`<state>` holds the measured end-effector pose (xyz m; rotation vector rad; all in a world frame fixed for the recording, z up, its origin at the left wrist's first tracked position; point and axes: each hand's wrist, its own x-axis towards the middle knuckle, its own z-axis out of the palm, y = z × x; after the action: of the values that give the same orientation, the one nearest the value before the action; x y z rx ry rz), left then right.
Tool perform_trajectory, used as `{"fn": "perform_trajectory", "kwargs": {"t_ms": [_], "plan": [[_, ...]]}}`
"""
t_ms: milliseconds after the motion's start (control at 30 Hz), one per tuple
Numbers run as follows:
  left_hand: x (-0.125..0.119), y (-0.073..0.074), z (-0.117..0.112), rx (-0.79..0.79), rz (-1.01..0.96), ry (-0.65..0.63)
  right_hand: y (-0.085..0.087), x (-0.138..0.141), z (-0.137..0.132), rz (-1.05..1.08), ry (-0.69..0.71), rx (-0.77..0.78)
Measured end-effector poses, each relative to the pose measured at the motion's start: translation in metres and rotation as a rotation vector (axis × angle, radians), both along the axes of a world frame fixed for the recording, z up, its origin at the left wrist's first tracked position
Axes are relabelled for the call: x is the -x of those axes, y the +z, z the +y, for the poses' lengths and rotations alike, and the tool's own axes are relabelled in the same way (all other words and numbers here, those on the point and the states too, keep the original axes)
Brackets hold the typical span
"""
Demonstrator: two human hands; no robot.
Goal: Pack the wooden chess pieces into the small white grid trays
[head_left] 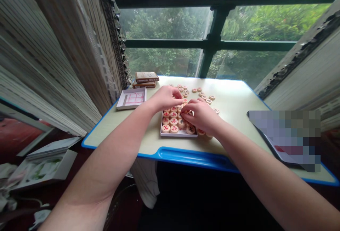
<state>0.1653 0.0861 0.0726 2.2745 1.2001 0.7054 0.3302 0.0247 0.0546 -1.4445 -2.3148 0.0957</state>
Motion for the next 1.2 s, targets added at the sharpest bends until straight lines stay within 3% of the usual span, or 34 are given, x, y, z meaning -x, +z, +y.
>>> {"fn": "perform_trajectory", "kwargs": {"t_ms": [300, 500, 700, 900, 1200], "plan": [[0.002, 0.005, -0.003, 0.066, -0.01, -0.049, 0.0, -0.002, 0.0, 0.043, 0.024, 0.015], [0.007, 0.011, -0.005, 0.114, -0.038, -0.124, 0.008, -0.005, -0.002, 0.208, -0.06, -0.028], [0.005, 0.013, -0.008, -0.023, -0.097, -0.211, 0.015, -0.006, -0.004, 0.424, -0.157, 0.054], [-0.005, 0.007, -0.013, -0.343, -0.205, -0.308, 0.015, -0.009, -0.002, 0.63, -0.166, 0.206], [-0.001, 0.011, -0.015, -0.319, -0.194, -0.3, 0.016, -0.011, 0.0, 0.913, -0.197, 0.312]]}}
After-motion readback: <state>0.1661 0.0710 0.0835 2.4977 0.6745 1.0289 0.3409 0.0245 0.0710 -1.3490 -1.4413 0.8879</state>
